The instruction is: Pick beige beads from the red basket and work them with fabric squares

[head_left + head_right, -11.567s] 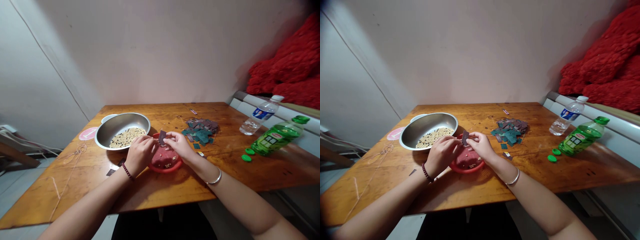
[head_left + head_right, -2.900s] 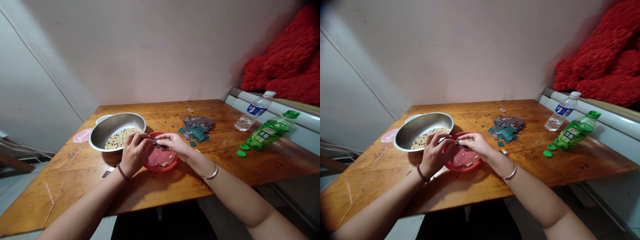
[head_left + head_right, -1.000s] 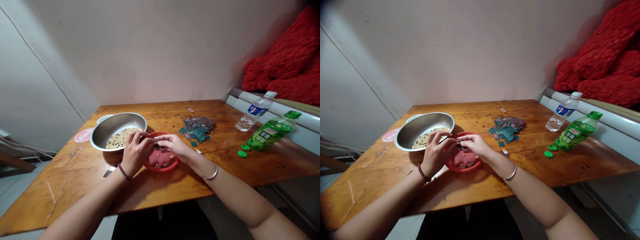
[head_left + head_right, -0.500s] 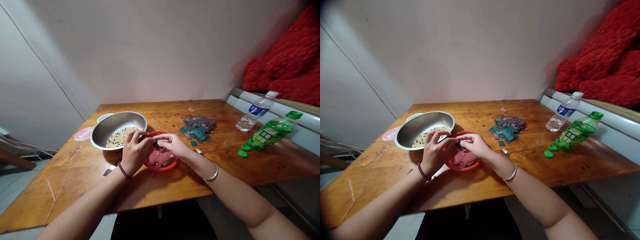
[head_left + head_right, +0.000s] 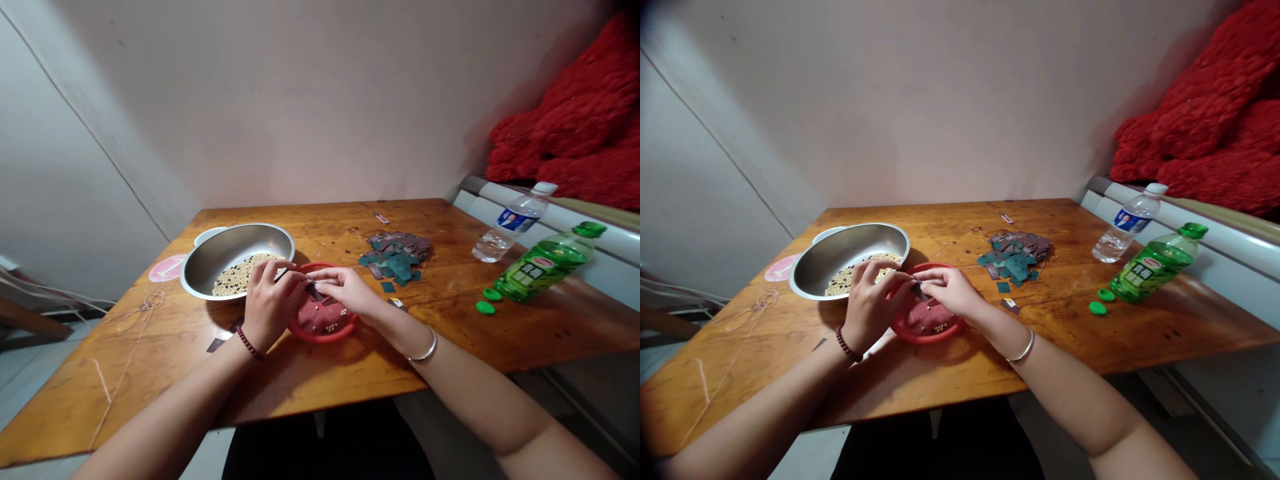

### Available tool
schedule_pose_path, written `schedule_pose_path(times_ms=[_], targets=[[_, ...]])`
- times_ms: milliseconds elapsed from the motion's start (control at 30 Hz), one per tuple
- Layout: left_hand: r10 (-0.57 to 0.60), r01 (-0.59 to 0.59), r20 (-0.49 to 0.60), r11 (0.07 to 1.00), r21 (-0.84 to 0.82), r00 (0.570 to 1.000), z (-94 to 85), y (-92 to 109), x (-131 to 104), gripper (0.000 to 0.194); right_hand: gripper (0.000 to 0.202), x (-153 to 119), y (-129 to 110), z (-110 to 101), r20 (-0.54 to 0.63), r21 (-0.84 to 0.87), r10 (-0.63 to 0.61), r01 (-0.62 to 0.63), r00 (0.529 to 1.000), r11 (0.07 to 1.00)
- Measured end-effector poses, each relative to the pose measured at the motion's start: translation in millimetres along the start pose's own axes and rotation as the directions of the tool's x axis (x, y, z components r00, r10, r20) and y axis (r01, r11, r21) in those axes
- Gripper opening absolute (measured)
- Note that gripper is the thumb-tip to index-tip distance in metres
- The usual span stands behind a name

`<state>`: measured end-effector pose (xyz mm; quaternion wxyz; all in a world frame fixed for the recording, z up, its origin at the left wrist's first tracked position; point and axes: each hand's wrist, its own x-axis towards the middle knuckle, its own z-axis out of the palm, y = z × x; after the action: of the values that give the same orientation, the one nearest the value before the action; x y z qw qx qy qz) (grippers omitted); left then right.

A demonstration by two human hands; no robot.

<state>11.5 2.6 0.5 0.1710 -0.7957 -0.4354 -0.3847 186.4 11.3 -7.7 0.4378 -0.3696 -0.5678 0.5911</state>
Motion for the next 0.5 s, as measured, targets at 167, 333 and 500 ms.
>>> schedule_pose_path(times_ms=[167,333,500], targets=[[0.032,-0.032,-0.001,0.999,-0.032,0.999,-1.1,2.5,0.6,0.006,0.029,-0.4,-0.4,0.4,-0.003,-0.031,0.006,-0.006,1.000,0.999],[0.087,-0.086,0.017,0.995,-0.051,0.996,-2.3,6.8,0.7,0.006,0.030,-1.3,0.1,0.9,-0.008,-0.084,-0.008,0.008,1.000,0.996],[0.050,-0.050,0.000,0.999,-0.008,0.999,-1.4,5.4,0.4,0.005,0.034,-2.4,-1.2,2.1,-0.058,-0.139,0.020,-0.028,0.998,0.990]])
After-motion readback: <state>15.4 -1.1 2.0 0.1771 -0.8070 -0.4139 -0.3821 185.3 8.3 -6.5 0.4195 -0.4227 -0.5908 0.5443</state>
